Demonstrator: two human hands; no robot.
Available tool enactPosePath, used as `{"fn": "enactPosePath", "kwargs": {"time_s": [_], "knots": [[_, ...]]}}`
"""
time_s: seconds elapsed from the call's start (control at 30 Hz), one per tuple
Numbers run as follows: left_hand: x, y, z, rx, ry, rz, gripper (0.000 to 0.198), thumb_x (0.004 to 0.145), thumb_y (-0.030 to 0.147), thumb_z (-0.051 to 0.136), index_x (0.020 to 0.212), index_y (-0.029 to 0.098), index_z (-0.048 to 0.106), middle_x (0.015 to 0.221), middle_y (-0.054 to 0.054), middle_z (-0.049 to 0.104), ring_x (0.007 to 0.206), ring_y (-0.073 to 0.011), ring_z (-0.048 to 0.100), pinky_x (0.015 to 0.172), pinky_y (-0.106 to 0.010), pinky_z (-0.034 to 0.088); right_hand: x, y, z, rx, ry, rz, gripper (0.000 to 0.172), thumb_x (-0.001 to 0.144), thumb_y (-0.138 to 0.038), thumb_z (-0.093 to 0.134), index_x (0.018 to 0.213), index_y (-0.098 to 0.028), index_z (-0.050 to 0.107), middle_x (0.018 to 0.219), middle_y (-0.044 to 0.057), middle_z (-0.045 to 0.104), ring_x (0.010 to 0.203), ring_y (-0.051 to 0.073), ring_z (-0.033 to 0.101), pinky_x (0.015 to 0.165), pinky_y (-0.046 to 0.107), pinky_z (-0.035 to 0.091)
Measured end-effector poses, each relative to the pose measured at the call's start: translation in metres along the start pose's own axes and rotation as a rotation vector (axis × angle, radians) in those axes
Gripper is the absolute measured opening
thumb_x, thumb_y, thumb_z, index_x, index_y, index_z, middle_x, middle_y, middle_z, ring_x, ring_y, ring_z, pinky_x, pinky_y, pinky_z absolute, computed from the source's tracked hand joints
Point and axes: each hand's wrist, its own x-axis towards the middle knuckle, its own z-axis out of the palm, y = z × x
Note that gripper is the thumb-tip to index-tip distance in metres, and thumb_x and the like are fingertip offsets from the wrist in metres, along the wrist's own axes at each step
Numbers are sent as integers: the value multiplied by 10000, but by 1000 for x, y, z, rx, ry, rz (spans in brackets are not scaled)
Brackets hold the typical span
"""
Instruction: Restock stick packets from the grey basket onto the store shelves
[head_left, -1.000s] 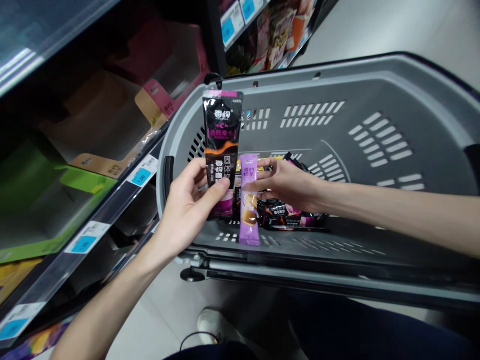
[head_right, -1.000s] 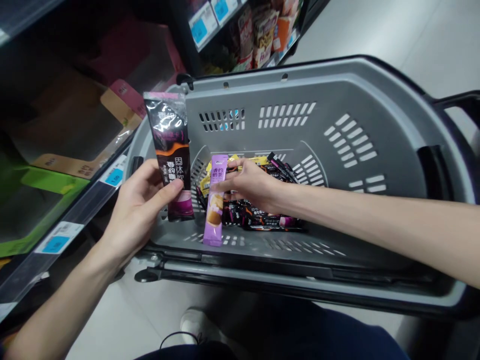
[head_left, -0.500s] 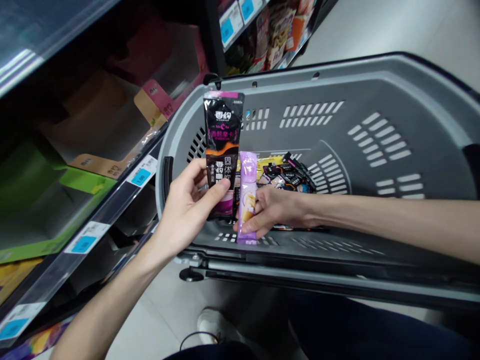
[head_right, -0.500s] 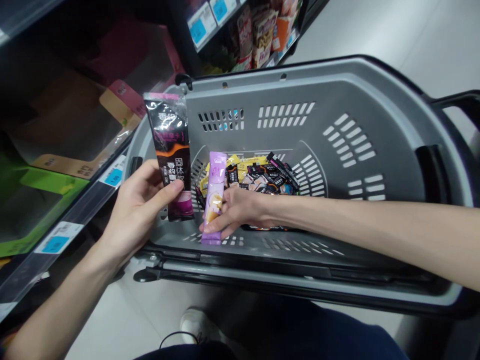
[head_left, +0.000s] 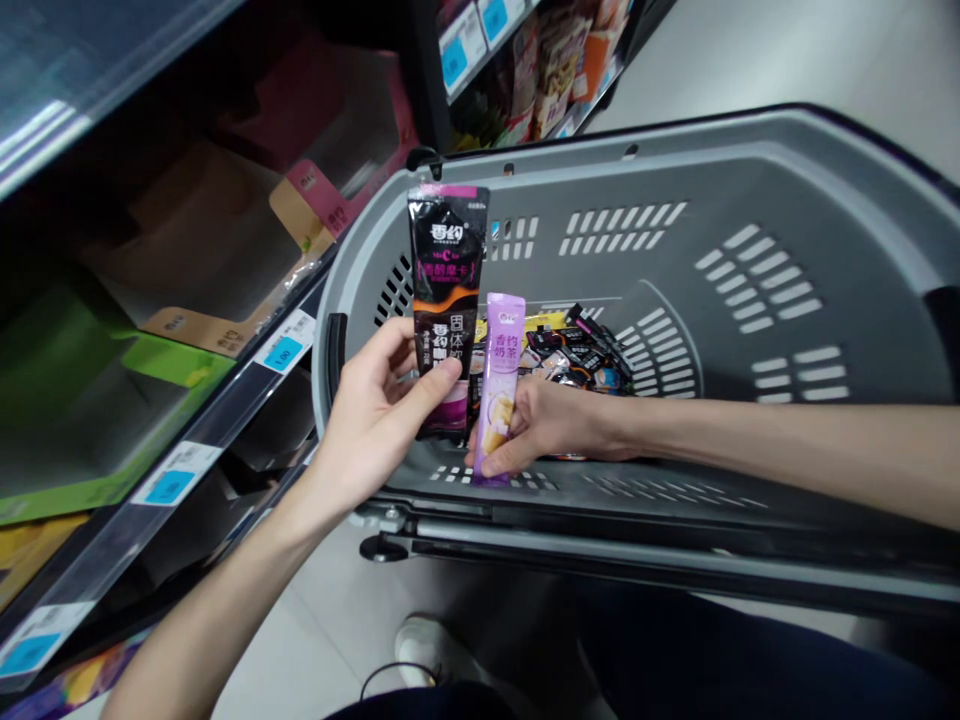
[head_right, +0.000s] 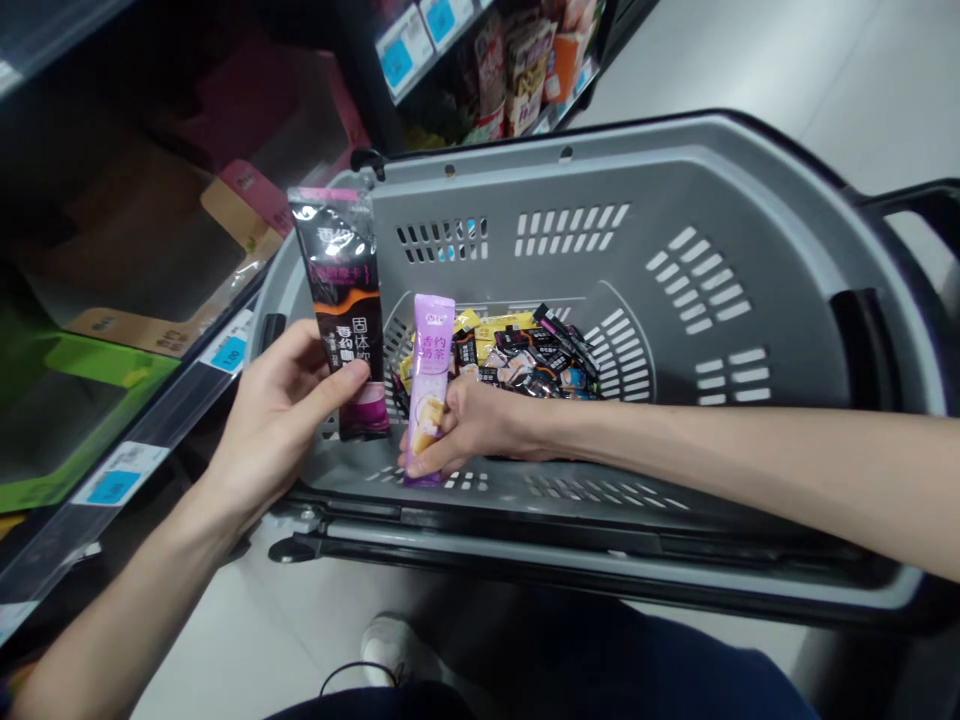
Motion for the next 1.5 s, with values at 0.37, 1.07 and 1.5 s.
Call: {"fn": "enactPosePath", "kwargs": {"time_s": [0.37,1.07,1.5], "knots": [[0,1,1,-31,-20,-2,251,857,373,731,1024,212,637,1015,-33,686,951,-180,651,825,-267,537,-2,-2,2,-173,-2,-134,334,687,-335,890,914,-135,750,896,60,749,814,175,693,809,297,593],[0,0,1,-28,-36,24,230,883,344,705,1049,203,630,1012,-24,672,964,-171,638,806,-238,529,-1,2,-1,-192,-5,-180,355,669,-332,907,903,-116,749,872,65,747,788,177,687,766,295,589],[1,0,1,-27,-32,23,232,876,344,710,1038,200,630,992,-27,663,923,-169,632,779,-247,532,-1,1,-1,-224,-5,-189,347,688,-325,899,920,-118,745,881,68,748,801,184,692,775,303,590]]}}
